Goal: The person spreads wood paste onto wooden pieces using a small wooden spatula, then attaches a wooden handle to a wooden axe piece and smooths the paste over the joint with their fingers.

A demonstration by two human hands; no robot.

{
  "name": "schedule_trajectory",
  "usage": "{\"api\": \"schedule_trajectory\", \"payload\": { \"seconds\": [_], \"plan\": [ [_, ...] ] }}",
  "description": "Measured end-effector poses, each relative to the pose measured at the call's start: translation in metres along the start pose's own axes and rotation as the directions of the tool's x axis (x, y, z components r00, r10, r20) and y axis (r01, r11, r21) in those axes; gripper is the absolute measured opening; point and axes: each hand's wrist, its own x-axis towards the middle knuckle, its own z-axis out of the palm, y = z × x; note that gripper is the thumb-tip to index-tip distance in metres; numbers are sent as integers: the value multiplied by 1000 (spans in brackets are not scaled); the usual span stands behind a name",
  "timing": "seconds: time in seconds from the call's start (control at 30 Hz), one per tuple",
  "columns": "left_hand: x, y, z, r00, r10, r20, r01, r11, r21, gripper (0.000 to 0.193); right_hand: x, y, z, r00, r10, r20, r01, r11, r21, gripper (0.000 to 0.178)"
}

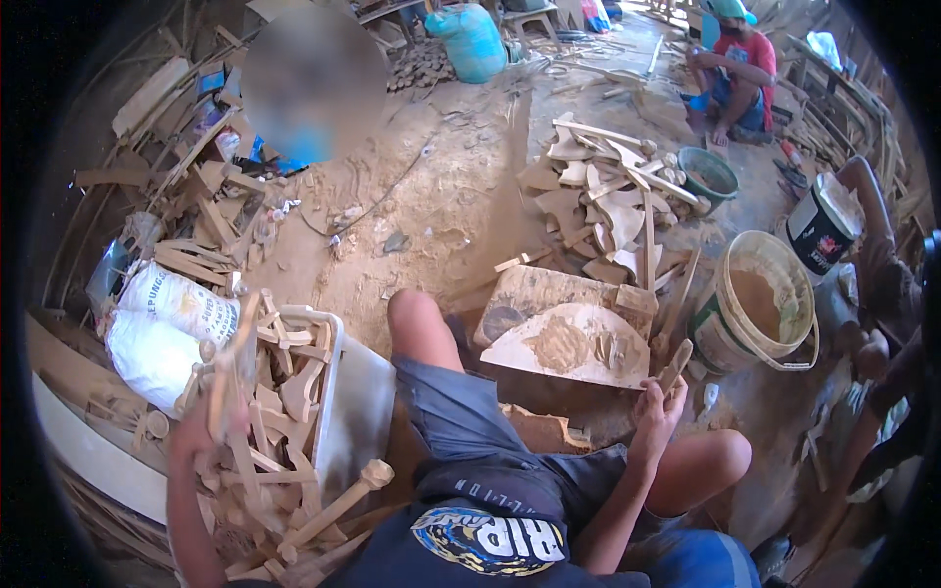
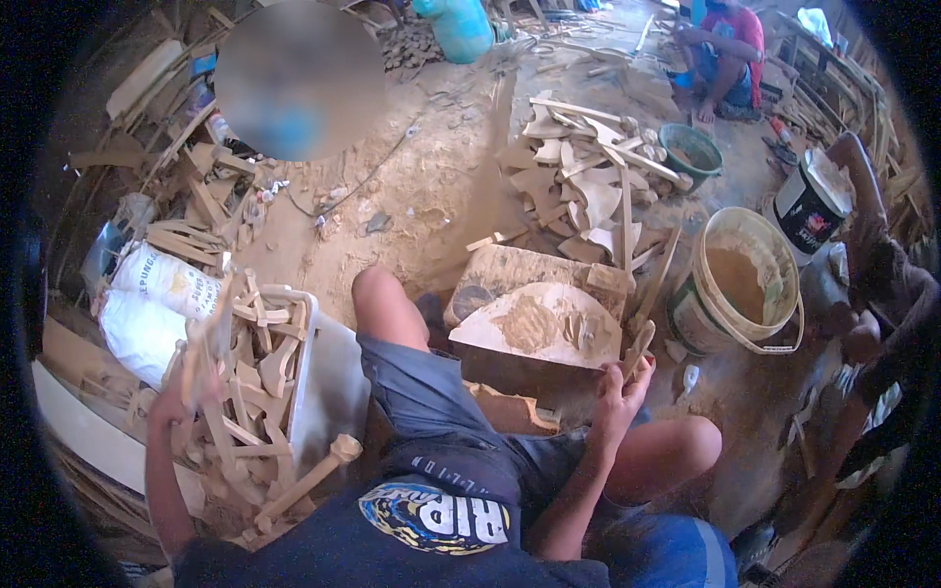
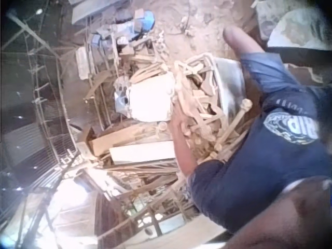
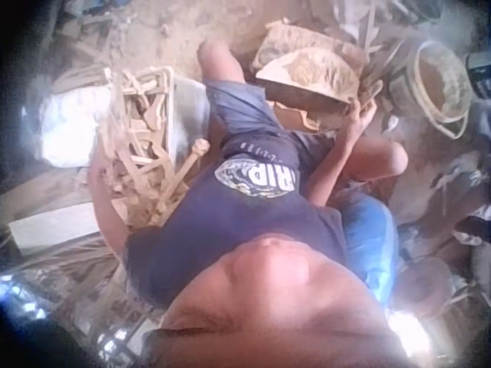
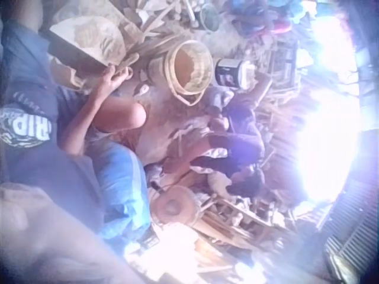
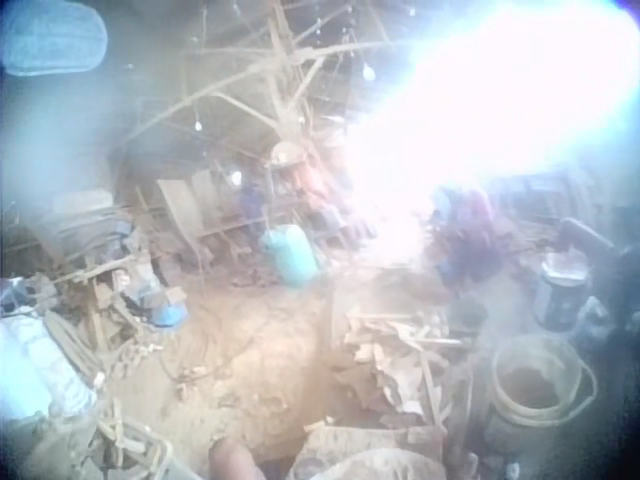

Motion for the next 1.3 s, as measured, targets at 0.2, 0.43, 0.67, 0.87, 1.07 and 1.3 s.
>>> {"api": "schedule_trajectory", "payload": {
  "seconds": [0.2, 0.43, 0.67, 0.87, 1.07, 1.3],
  "plan": [
    [137, 96, -25, 973, 131, -188, -127, 991, 30, 44, 10, -2, 12, 999, -46, 9, 46, 997, -68, 46],
    [357, 174, 40, 890, 369, -268, -409, 906, -109, 51, 29, -59, 42, 953, -205, 225, 287, 853, -437, 53],
    [424, 211, 195, 872, 488, 34, -136, 309, -941, 30, 42, -183, 136, 720, -466, 514, 689, 387, -613, 51],
    [414, 201, 324, 871, 396, 291, 222, 213, -952, 20, 44, -145, 185, 646, -431, 630, 763, 340, -550, 48],
    [406, 182, 383, 827, 334, 452, 180, 604, -776, 22, 75, -45, 169, 730, -425, 534, 683, 480, -550, 45],
    [394, 175, 411, 793, 293, 534, 282, 600, -748, 12, 74, -5, 154, 730, -357, 582, 676, 501, -541, 49]
  ]
}}
